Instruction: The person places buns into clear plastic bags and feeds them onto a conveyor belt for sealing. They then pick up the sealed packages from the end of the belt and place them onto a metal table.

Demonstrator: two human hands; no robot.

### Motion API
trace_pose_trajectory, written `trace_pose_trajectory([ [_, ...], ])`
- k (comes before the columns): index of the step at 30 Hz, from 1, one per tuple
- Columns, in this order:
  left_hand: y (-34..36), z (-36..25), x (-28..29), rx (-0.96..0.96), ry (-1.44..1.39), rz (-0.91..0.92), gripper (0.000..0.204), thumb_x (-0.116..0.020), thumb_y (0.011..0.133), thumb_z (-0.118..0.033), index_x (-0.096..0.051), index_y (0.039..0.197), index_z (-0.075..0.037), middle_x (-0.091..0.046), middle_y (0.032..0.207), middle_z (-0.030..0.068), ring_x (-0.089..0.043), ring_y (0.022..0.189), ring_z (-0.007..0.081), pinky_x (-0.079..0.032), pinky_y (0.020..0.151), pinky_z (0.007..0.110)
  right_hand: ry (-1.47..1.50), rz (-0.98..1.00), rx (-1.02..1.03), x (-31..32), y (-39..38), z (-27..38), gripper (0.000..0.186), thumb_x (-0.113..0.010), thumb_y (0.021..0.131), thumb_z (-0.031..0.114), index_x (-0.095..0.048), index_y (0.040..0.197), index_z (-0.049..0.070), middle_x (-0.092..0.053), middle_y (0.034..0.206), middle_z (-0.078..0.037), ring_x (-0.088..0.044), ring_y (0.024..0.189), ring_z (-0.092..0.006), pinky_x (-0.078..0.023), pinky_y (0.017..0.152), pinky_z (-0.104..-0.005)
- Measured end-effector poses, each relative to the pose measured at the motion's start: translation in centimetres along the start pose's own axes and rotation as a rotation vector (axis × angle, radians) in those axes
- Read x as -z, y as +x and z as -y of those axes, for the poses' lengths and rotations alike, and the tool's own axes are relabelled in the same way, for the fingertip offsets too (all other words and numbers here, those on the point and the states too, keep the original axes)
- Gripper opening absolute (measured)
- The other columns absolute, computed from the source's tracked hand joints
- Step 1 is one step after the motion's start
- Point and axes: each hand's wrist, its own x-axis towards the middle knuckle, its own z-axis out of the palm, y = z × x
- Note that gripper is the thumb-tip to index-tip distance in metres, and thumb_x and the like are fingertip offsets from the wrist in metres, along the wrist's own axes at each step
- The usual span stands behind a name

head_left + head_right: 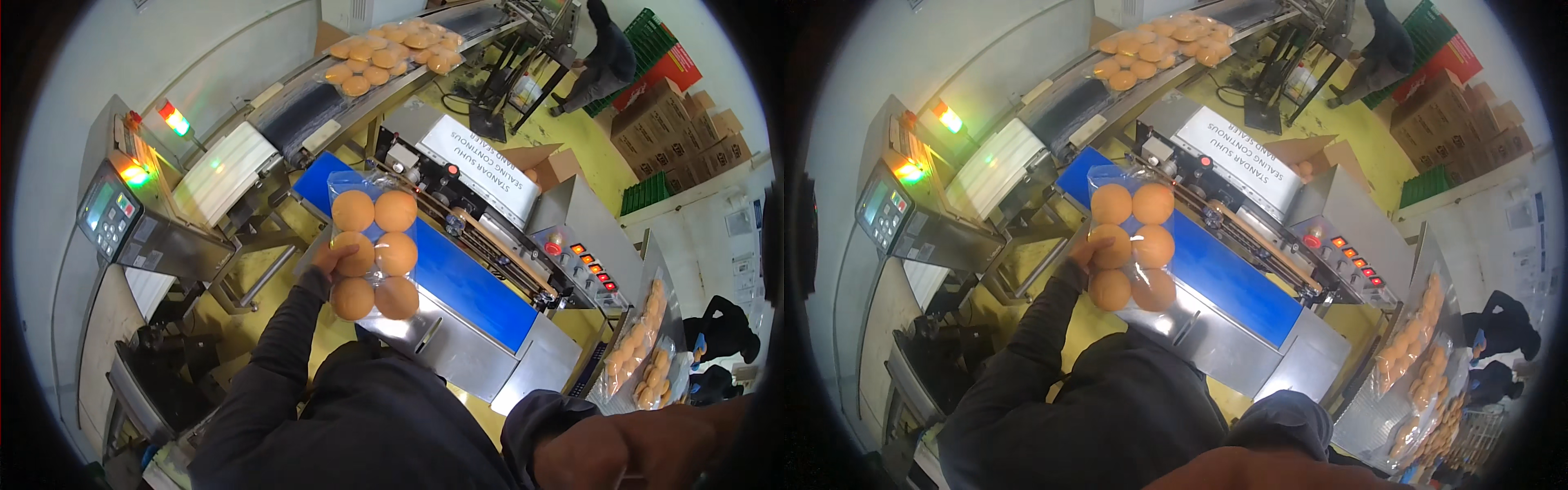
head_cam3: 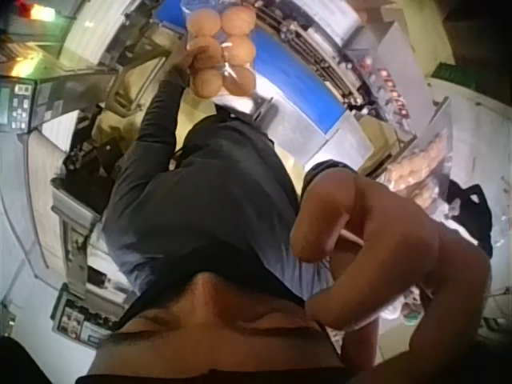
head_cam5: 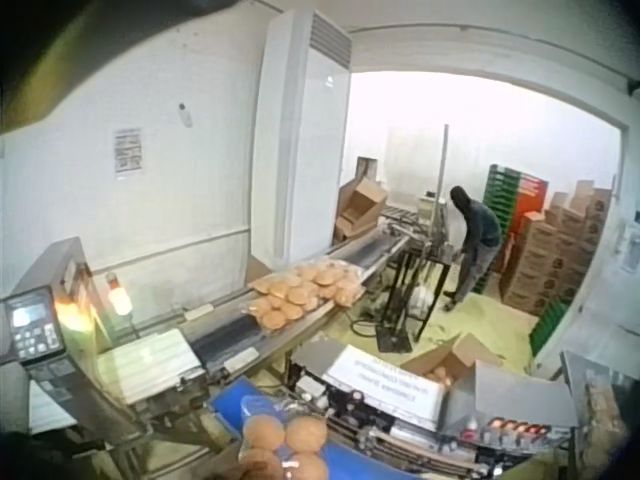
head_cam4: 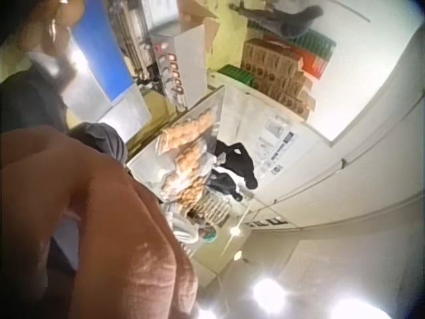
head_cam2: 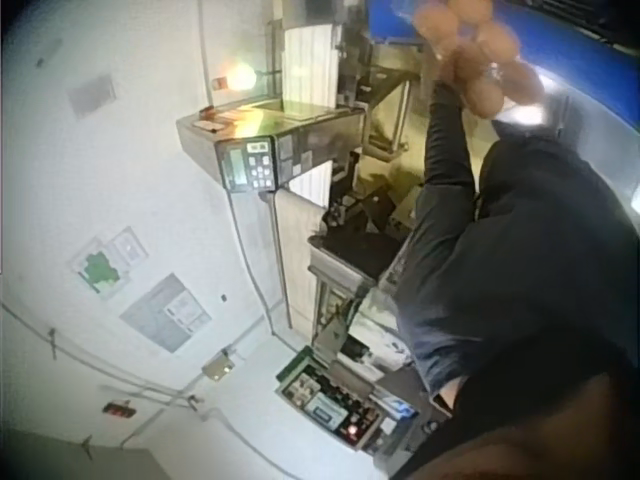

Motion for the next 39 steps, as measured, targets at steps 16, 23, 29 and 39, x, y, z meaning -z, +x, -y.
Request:
trace_pose_trajectory([
  [16,-22.0,2.6,7.3,-0.353,-0.542,-0.684,0.037,-0.067,0.08,-0.006,-0.054,0.115,-0.002,-0.063,0.104,0.0112,-0.064,0.092,0.0249,-0.057,0.075,0.04,0.487,0.176,-0.199,0.6,1.8,-6.4,0.009,-0.058,0.086,0.014,-0.057,0.091,0.007,-0.059,0.092,-0.004,-0.05,0.081,-0.0122,-0.042,0.079,-0.0281],
  [23,-29.6,2.4,23.1,-0.682,-0.527,-1.324,0.036,-0.062,0.086,-0.018,-0.052,0.119,-0.004,-0.062,0.107,0.0128,-0.063,0.094,0.0289,-0.055,0.075,0.047,0.608,0.265,-0.219,-4.9,2.0,-9.3,0.011,-0.057,0.087,0.015,-0.057,0.094,0.007,-0.059,0.093,-0.005,-0.051,0.083,-0.013,-0.042,0.08,-0.0284],
  [29,-32.0,-7.8,37.1,-0.91,-0.647,-1.539,0.041,-0.066,0.083,-0.02,-0.052,0.118,-0.005,-0.062,0.103,0.0159,-0.064,0.085,0.0313,-0.055,0.068,0.049,0.688,0.312,-0.2,-13.1,1.6,-12.7,0.013,-0.056,0.088,0.016,-0.057,0.096,0.006,-0.059,0.094,-0.005,-0.052,0.084,-0.0137,-0.042,0.08,-0.0287],
  [39,-25.2,-9.6,54.1,-0.936,-0.812,-1.134,0.031,-0.067,0.084,-0.027,-0.058,0.103,-0.005,-0.064,0.09,0.0061,-0.062,0.074,0.0237,-0.05,0.061,0.034,0.788,0.384,-0.27,-25.7,1.6,-21.1,0.017,-0.055,0.09,0.017,-0.058,0.101,0.005,-0.06,0.096,-0.005,-0.052,0.086,-0.015,-0.041,0.081,-0.0292],
])
